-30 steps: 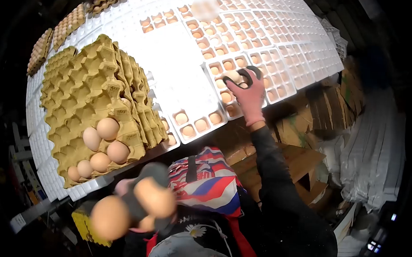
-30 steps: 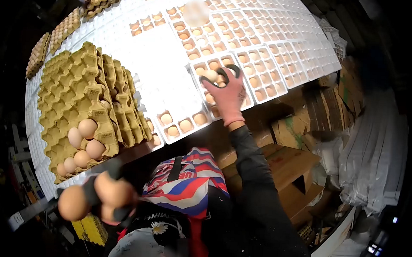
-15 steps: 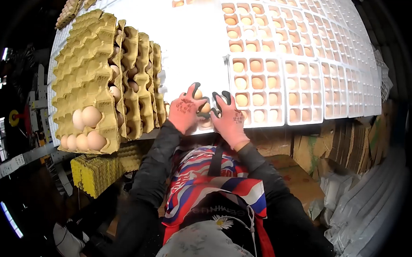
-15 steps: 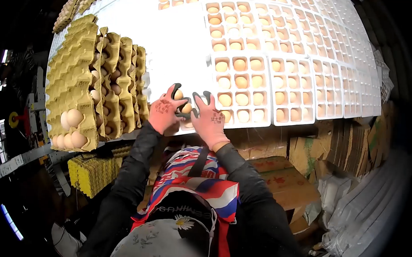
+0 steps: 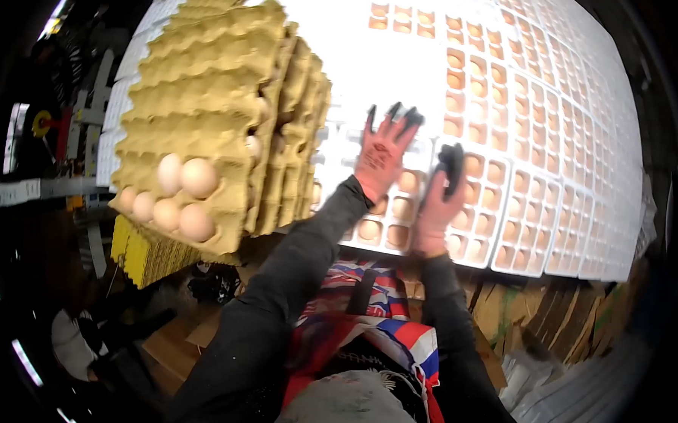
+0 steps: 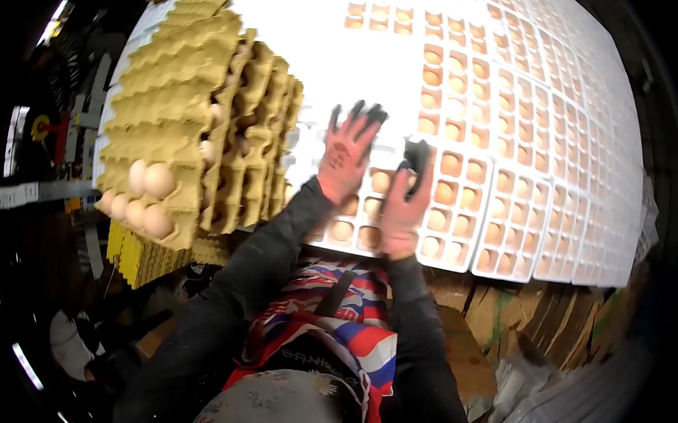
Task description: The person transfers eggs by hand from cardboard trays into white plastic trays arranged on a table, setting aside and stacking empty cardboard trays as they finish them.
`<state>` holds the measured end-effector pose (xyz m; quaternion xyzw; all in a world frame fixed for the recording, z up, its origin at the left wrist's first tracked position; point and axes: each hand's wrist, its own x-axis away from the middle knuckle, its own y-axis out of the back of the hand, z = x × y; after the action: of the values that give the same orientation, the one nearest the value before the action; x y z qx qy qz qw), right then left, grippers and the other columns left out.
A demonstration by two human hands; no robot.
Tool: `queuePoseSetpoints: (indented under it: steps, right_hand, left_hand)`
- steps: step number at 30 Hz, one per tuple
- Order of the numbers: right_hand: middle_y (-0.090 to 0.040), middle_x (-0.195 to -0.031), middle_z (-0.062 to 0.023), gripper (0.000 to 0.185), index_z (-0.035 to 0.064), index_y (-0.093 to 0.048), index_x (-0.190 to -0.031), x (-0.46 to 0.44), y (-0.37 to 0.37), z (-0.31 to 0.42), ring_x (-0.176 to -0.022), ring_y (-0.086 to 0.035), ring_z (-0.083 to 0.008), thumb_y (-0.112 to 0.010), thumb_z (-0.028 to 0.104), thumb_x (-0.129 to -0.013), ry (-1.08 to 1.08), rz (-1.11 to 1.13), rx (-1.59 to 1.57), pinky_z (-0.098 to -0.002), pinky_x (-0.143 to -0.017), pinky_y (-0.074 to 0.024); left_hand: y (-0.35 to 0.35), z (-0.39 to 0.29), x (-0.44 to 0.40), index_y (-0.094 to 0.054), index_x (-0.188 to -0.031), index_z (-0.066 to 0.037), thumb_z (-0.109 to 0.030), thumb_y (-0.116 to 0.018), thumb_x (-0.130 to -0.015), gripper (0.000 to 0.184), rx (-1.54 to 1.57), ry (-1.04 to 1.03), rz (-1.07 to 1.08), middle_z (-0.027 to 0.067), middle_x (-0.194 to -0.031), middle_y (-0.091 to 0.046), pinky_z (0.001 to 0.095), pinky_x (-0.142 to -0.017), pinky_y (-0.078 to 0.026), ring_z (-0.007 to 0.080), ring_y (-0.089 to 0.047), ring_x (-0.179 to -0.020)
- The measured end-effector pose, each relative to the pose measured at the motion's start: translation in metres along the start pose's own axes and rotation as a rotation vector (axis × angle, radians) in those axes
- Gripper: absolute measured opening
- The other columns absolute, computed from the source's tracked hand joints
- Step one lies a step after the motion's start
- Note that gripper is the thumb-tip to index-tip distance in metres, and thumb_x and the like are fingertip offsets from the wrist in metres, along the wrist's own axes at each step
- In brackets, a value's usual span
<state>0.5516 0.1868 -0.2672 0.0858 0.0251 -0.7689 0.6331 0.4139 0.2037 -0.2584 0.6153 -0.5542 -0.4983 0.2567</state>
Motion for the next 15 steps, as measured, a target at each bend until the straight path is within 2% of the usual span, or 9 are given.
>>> queuePoseSetpoints:
  steps: [2,3,4,5,7,9,10,12,15]
  right_hand:
    - [-0.059,-0.126,-0.014,0.043,-0.0054,-0.045,-0.137,-0.018,-0.003,0.051,-0.112,-0.056,-0.0199,-0.049,0.003,-0.094,0.044,0.062,-0.203,-0.0314,-0.097,-0.0442]
    - [-0.06,-0.124,-0.0123,0.043,-0.0057,-0.046,-0.136,-0.027,-0.014,0.079,-0.11,-0.057,-0.0172,-0.048,0.002,-0.094,0.119,0.1,-0.315,-0.0298,-0.096,-0.0451]
    - [-0.062,-0.122,-0.0125,0.041,-0.0056,-0.049,-0.134,-0.029,-0.03,0.118,-0.109,-0.058,-0.0157,-0.048,0.001,-0.094,0.076,0.232,-0.333,-0.0293,-0.097,-0.0449]
    - [-0.064,-0.119,-0.0126,0.039,-0.0055,-0.052,-0.131,-0.025,-0.046,0.159,-0.109,-0.058,-0.0143,-0.049,0.001,-0.093,0.039,0.345,-0.335,-0.0289,-0.097,-0.0448]
    - [-0.068,-0.107,-0.0145,0.042,-0.0006,-0.06,-0.123,-0.016,-0.091,0.217,-0.099,-0.063,-0.027,-0.068,0.008,-0.083,0.388,0.696,-0.005,-0.0353,-0.089,-0.0476]
    - [-0.065,-0.088,-0.0088,0.041,0.0033,-0.062,-0.106,0.007,-0.128,0.248,-0.094,-0.057,-0.0277,-0.073,0.029,-0.076,0.899,0.816,0.51,-0.0396,-0.085,-0.041]
    - [-0.062,-0.09,-0.0099,0.048,0.0053,-0.059,-0.11,0.02,-0.139,0.256,-0.098,-0.054,-0.0293,-0.075,0.03,-0.072,0.874,0.96,0.689,-0.04,-0.089,-0.0405]
    - [-0.061,-0.088,-0.0071,0.042,0.0062,-0.059,-0.102,0.029,-0.145,0.25,-0.094,-0.055,-0.0268,-0.075,0.025,-0.068,1.001,0.881,0.636,-0.0393,-0.085,-0.0414]
    - [-0.064,-0.111,-0.014,0.056,-0.002,-0.054,-0.127,0.03,-0.113,0.266,-0.116,-0.055,-0.0265,-0.073,0.023,-0.08,0.562,0.919,0.36,-0.0385,-0.095,-0.0453]
  left_hand:
    - [0.08,-0.043,0.038,-0.056,-0.128,-0.009,-0.024,-0.062,-0.086,0.045,0.382,-0.046,0.092,0.0195,-0.131,-0.053,0.0482,-0.108,-0.037,0.0389,-0.048,-0.124]
    - [0.158,-0.061,0.044,-0.06,-0.116,-0.008,-0.013,-0.062,-0.08,0.036,0.515,-0.169,0.145,0.0139,-0.116,-0.058,0.0422,-0.089,-0.05,0.0305,-0.058,-0.109]
    - [0.208,-0.053,0.053,-0.061,-0.11,-0.008,-0.012,-0.064,-0.077,0.033,0.531,-0.434,0.073,0.0107,-0.105,-0.059,0.0388,-0.087,-0.052,0.028,-0.061,-0.101]
    - [0.263,-0.04,0.06,-0.061,-0.106,-0.007,-0.012,-0.066,-0.074,0.033,0.726,-0.272,0.134,0.0089,-0.094,-0.062,0.0393,-0.089,-0.051,0.0271,-0.063,-0.096]
    - [0.351,0.006,0.067,-0.063,-0.109,-0.004,-0.016,-0.071,-0.074,0.038,0.354,-0.33,-0.038,0.0099,-0.084,-0.066,0.0474,-0.088,-0.049,0.0329,-0.064,-0.088]
    - [0.372,0.058,0.058,-0.059,-0.122,-0.003,-0.031,-0.079,-0.069,0.064,0.003,-0.07,-0.04,0.0143,-0.11,-0.065,0.0447,-0.098,-0.042,0.0356,-0.055,-0.112]
    - [0.366,0.083,0.053,-0.055,-0.129,-0.005,-0.036,-0.078,-0.07,0.07,-0.058,-0.023,0.106,0.0154,-0.12,-0.062,0.0424,-0.105,-0.034,0.0347,-0.046,-0.123]
    - [0.34,0.124,0.063,-0.055,-0.13,-0.008,-0.038,-0.077,-0.072,0.069,-0.145,-0.19,0.389,0.0139,-0.118,-0.063,0.0467,-0.11,-0.029,0.034,-0.043,-0.127]
    - [0.356,0.108,0.07,-0.061,-0.121,-0.011,-0.033,-0.08,-0.066,0.062,-0.177,-0.371,0.249,0.0093,-0.117,-0.064,0.0494,-0.108,-0.032,0.028,-0.052,-0.12]
